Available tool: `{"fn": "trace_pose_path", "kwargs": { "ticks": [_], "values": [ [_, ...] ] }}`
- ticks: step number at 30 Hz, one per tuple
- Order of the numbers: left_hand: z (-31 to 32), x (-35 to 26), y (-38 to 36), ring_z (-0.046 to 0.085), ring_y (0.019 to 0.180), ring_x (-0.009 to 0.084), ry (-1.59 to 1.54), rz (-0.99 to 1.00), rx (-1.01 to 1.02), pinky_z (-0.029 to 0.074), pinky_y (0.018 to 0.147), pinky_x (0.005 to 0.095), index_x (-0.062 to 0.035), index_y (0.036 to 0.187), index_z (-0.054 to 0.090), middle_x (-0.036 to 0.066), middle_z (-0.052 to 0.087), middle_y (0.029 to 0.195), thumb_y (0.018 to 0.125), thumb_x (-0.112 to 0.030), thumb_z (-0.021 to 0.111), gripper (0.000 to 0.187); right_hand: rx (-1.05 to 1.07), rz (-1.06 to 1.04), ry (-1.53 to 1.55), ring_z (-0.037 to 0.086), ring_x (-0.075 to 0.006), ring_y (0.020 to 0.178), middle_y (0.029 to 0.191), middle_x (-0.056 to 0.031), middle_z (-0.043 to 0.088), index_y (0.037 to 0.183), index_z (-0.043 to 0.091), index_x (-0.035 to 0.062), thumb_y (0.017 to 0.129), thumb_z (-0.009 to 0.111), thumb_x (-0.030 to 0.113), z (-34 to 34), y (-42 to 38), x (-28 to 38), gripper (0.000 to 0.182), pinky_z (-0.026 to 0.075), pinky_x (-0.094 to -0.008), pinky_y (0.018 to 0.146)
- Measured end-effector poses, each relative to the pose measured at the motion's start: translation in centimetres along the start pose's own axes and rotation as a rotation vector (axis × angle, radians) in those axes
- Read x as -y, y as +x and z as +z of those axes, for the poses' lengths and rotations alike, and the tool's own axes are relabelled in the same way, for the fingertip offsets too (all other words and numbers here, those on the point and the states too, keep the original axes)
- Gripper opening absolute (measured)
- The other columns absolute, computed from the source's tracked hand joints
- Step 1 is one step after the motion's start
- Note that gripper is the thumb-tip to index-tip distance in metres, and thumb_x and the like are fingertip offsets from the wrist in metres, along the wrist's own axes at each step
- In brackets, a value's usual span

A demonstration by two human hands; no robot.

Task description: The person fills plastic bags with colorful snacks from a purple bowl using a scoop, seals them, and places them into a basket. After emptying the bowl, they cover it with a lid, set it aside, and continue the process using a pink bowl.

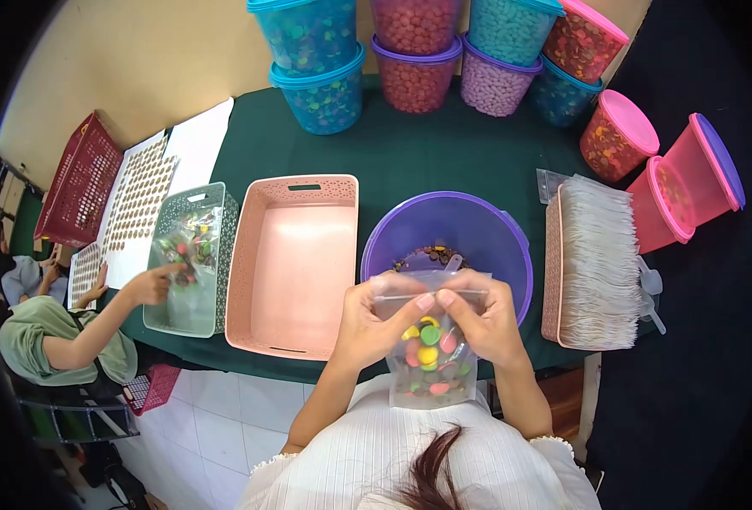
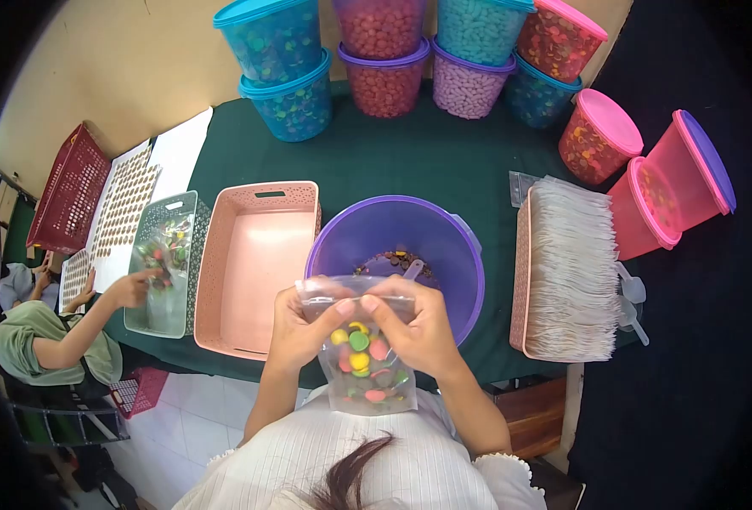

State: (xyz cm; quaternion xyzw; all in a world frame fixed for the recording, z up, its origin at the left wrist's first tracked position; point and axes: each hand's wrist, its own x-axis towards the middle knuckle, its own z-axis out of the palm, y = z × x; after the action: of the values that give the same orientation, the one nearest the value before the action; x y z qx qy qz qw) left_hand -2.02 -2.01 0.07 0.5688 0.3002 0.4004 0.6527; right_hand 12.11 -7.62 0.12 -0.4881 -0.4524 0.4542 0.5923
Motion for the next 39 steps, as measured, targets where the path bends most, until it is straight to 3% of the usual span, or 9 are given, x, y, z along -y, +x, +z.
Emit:
{"fn": "trace_pose_path", "kwargs": {
  "ticks": [7, 13, 19, 23, 26, 29, 32, 35, 39],
  "values": [
    [0.2, -0.4, 0.2, 0.053, 0.062, 0.0089, 0.047, 0.016, -0.036, 0.042, 0.056, 0.0210, 0.0029, 0.076, 0.058, 0.005, 0.056, 0.069, 0.074, -0.004, 0.060, 0.007, -0.086, -0.093, -0.085, 0.052, -0.0091, 0.068, 0.074, -0.0043, 0.055, 0.080, 0.057, -0.0023, 0.077, 0.056, 0.006, 1.0, -0.4, 0.1, 0.009, 0.041, -0.0218, 0.062],
    [-0.4, -0.3, -0.1, 0.054, 0.068, 0.0102, -0.080, 0.018, 0.126, 0.045, 0.061, 0.0221, 0.0028, 0.083, 0.059, 0.007, 0.057, 0.079, 0.076, -0.004, 0.058, 0.010, -0.151, -0.087, -0.121, 0.049, -0.0085, 0.059, 0.066, -0.0037, 0.052, 0.077, 0.059, -0.0013, 0.072, 0.059, 0.002, 1.2, -0.6, 0.8, 0.006, 0.038, -0.0216, 0.052],
    [-0.3, 0.3, -0.3, 0.054, 0.073, 0.0125, 0.142, 0.231, 0.136, 0.044, 0.064, 0.0219, 0.0032, 0.089, 0.059, 0.010, 0.057, 0.083, 0.076, 0.001, 0.054, 0.014, -0.225, -0.305, -0.410, 0.047, -0.0122, 0.053, 0.060, -0.0060, 0.048, 0.070, 0.057, -0.0019, 0.068, 0.060, -0.001, 1.3, -0.3, 0.9, 0.004, 0.036, -0.0230, 0.048],
    [-0.3, 0.4, 0.0, 0.054, 0.071, 0.0114, 0.272, 0.222, 0.072, 0.043, 0.062, 0.0205, 0.0032, 0.087, 0.059, 0.009, 0.058, 0.079, 0.075, 0.003, 0.053, 0.013, -0.240, -0.231, -0.373, 0.047, -0.0134, 0.053, 0.061, -0.0066, 0.048, 0.070, 0.056, -0.0021, 0.069, 0.060, 0.001, 1.3, -0.3, 0.5, 0.006, 0.036, -0.0231, 0.049],
    [-0.1, 0.4, 0.3, 0.054, 0.069, 0.0106, 0.318, 0.281, -0.019, 0.043, 0.061, 0.0197, 0.0037, 0.085, 0.059, 0.008, 0.058, 0.075, 0.075, 0.004, 0.053, 0.011, -0.135, -0.268, -0.358, 0.049, -0.0129, 0.056, 0.063, -0.0074, 0.051, 0.073, 0.057, -0.0024, 0.073, 0.056, 0.003, 0.9, -0.4, 1.2, 0.005, 0.038, -0.0234, 0.050],
    [-0.6, 0.0, 0.5, 0.056, 0.069, 0.0160, 0.214, 0.133, -0.136, 0.044, 0.063, 0.0238, 0.0044, 0.084, 0.059, 0.009, 0.059, 0.077, 0.077, -0.001, 0.052, 0.011, -0.119, -0.227, -0.296, 0.050, -0.0124, 0.059, 0.068, -0.0084, 0.054, 0.079, 0.058, -0.0025, 0.078, 0.050, 0.004, 0.7, -0.7, 1.8, 0.011, 0.039, -0.0234, 0.052],
    [-1.1, -0.7, 0.4, 0.056, 0.068, 0.0155, 0.187, 0.270, 0.153, 0.044, 0.062, 0.0221, 0.0038, 0.093, 0.058, 0.010, 0.059, 0.078, 0.082, -0.006, 0.045, 0.019, -0.177, -0.216, -0.320, 0.053, -0.0116, 0.063, 0.072, -0.0085, 0.057, 0.082, 0.059, -0.0037, 0.082, 0.045, 0.007, -0.7, -0.4, 1.3, 0.017, 0.041, -0.0221, 0.056],
    [-1.5, -0.6, 0.4, 0.055, 0.069, 0.0123, 0.374, 0.209, 0.110, 0.042, 0.062, 0.0223, 0.0050, 0.094, 0.058, 0.009, 0.059, 0.079, 0.084, -0.014, 0.044, 0.025, -0.156, -0.163, -0.223, 0.053, -0.0115, 0.065, 0.072, -0.0078, 0.058, 0.080, 0.059, -0.0037, 0.082, 0.045, 0.007, -0.7, -0.5, 1.5, 0.018, 0.041, -0.0228, 0.056],
    [-2.5, -1.0, -0.4, 0.054, 0.068, 0.0095, 0.449, 0.133, -0.036, 0.043, 0.057, 0.0217, 0.0048, 0.094, 0.058, 0.007, 0.059, 0.079, 0.085, -0.018, 0.045, 0.028, -0.123, -0.130, -0.151, 0.054, -0.0137, 0.078, 0.089, -0.0085, 0.057, 0.101, 0.052, -0.0028, 0.082, 0.046, 0.010, -0.8, -1.2, 1.4, 0.023, 0.043, -0.0234, 0.069]
  ]
}}
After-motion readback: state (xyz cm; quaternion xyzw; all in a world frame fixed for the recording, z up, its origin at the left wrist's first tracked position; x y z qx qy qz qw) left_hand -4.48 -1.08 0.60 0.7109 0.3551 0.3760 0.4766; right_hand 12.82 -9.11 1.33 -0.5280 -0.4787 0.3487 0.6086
